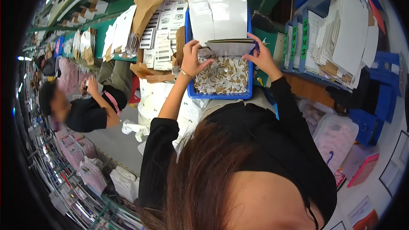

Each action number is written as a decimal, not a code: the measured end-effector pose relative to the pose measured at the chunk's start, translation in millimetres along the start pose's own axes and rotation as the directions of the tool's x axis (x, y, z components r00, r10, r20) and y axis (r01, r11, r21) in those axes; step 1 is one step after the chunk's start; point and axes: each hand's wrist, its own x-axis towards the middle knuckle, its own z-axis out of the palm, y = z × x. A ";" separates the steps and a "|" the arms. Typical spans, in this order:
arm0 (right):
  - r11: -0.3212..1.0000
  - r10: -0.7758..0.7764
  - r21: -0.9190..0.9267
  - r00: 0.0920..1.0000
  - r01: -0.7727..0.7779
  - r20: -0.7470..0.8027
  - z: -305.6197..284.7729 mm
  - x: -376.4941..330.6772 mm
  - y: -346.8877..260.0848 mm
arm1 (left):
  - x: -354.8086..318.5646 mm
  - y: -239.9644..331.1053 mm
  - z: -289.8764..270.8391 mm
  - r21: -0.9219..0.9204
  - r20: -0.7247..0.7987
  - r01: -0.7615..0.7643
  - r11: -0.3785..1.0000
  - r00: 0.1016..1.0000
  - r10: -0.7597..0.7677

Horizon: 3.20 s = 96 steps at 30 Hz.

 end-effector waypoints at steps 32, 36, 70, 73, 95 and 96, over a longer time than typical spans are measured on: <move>0.397 0.340 0.792 0.876 -0.464 0.343 -18.7 -30.4 -123.9 | -48.6 123.3 -60.5 -0.963 0.216 0.249 -0.102 0.490 -0.845; 0.507 0.143 0.824 0.967 -0.253 0.209 -36.2 -48.4 -100.7 | -31.8 136.9 -112.0 -0.970 0.202 0.215 -0.112 0.466 -0.861; 0.350 -0.507 0.858 0.694 -0.375 0.511 -62.1 -24.5 -132.3 | -74.3 97.8 -145.3 -0.712 0.667 0.399 -0.578 0.641 -0.380; 0.364 -0.509 0.839 0.667 -0.405 0.543 -64.2 -24.0 -124.1 | -87.3 97.9 -143.3 -0.491 0.629 0.317 -0.812 0.774 -0.077; 0.437 -0.382 0.855 0.804 -0.277 0.456 -76.3 -39.2 -147.1 | -73.5 138.1 -154.5 -0.753 0.625 0.644 -0.138 0.632 -0.459; 0.425 -0.373 0.857 0.807 -0.291 0.458 -76.0 -39.5 -149.4 | -74.8 136.2 -150.9 -0.749 0.625 0.652 -0.118 0.636 -0.453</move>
